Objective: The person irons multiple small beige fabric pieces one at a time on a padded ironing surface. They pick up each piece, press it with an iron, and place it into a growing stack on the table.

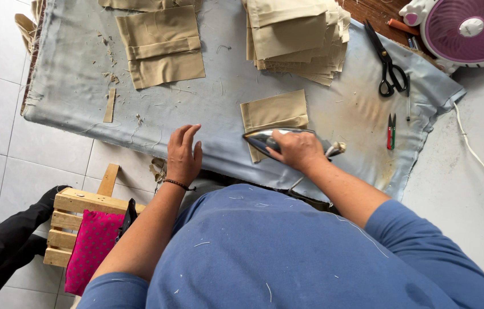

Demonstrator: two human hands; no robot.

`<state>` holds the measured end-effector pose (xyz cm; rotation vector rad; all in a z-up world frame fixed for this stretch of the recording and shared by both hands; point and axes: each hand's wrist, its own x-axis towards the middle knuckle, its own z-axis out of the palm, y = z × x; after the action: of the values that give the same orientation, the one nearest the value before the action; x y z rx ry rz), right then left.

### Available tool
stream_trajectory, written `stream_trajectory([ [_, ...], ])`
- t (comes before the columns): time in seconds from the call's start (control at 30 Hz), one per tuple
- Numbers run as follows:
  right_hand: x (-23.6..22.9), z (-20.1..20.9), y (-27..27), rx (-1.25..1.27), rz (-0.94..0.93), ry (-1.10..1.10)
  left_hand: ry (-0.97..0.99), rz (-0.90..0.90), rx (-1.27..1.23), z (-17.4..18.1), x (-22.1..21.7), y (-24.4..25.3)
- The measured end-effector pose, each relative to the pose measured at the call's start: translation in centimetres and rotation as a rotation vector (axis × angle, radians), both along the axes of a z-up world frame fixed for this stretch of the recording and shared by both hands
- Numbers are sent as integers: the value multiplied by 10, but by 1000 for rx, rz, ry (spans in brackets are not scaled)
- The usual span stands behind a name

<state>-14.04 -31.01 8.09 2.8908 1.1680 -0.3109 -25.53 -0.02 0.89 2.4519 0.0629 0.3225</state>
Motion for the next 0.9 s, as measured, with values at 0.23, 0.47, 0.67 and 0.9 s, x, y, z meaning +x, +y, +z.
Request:
stream_trajectory([
  [0.23, -14, 5, -65, -97, -116, 37, 34, -168, 94, -14, 1, -38],
  [0.47, 10, -11, -4, -161, -527, 354, 4, -432, 271, -10, 12, -73],
  [0.67, 29, -31, 30, -145, -477, 312, 137, -389, 190, -21, 31, -84],
  [0.9, 57, -15, 36, -54, -579, 260, 681, 105, -469, -19, 66, -104],
])
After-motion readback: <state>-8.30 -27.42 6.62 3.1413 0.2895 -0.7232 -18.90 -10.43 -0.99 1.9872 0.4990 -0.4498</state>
